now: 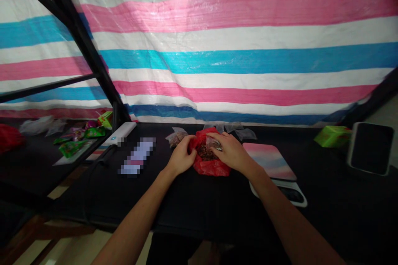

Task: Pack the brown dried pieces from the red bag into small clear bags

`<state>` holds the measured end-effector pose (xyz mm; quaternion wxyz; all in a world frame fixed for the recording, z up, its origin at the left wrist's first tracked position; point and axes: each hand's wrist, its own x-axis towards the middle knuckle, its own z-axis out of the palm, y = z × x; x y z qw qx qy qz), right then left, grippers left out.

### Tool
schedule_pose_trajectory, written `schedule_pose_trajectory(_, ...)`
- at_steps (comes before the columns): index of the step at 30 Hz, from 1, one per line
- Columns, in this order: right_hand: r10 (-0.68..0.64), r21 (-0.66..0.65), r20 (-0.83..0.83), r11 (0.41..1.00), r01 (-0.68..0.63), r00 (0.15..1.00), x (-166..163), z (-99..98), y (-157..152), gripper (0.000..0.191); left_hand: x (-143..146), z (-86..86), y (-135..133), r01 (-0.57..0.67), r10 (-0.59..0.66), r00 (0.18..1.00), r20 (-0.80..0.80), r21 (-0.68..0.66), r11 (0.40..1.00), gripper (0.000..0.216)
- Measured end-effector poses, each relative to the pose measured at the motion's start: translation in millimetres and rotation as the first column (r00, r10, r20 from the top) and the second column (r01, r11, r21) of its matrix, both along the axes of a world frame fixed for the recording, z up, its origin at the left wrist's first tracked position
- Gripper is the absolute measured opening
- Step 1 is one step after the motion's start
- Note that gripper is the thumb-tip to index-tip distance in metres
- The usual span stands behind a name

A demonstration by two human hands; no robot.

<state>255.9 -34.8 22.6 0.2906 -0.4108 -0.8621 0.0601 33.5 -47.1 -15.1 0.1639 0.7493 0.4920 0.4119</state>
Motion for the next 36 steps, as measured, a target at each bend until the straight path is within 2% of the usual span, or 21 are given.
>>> schedule_pose_trajectory(2,0.015,-0.006,-0.011,1.0,-0.015,1.0,-1,0.5,0,0.046,0,3.3,-3,0.009,-0.008,1.0,0.01,-0.054,0.999,0.036)
schedule_pose_trajectory(5,0.037,0.004,0.025,0.999,-0.037,0.999,-2,1.2,-1,0.049,0,7.8,-8,-0.075,0.073,0.997,-0.02,-0.08,0.994,0.026)
schedule_pose_trajectory(11,0.035,0.043,0.09,0.998,-0.039,0.995,-4,2.8,-5,0.042,-2,6.9,-10,-0.182,0.17,0.976,-0.133,-0.083,0.98,0.025)
schedule_pose_trajectory(17,0.06,0.057,0.071,0.996,-0.064,0.996,-6,2.2,-4,0.056,-5,-3.0,0,-0.104,0.119,0.982,-0.149,0.106,0.989,0.047)
schedule_pose_trajectory(19,0.063,0.06,0.074,0.996,-0.067,0.995,-5,1.7,-3,0.056,-5,-4.2,1,-0.081,0.093,0.983,-0.157,0.081,0.993,0.049)
schedule_pose_trajectory(23,0.075,0.054,0.084,0.995,-0.079,0.994,-4,0.7,-4,0.054,-4,-2.5,1,-0.038,0.031,0.99,-0.138,-0.049,0.998,0.038)
schedule_pose_trajectory(29,0.073,0.018,0.076,0.997,-0.075,0.994,-5,1.3,-4,0.05,-2,0.3,0,-0.031,0.03,0.999,-0.036,-0.022,0.999,0.038)
schedule_pose_trajectory(36,0.082,-0.011,0.051,0.997,-0.082,0.995,-4,1.6,-3,0.052,-3,-2.6,2,-0.024,0.024,0.999,-0.023,-0.012,1.0,0.038)
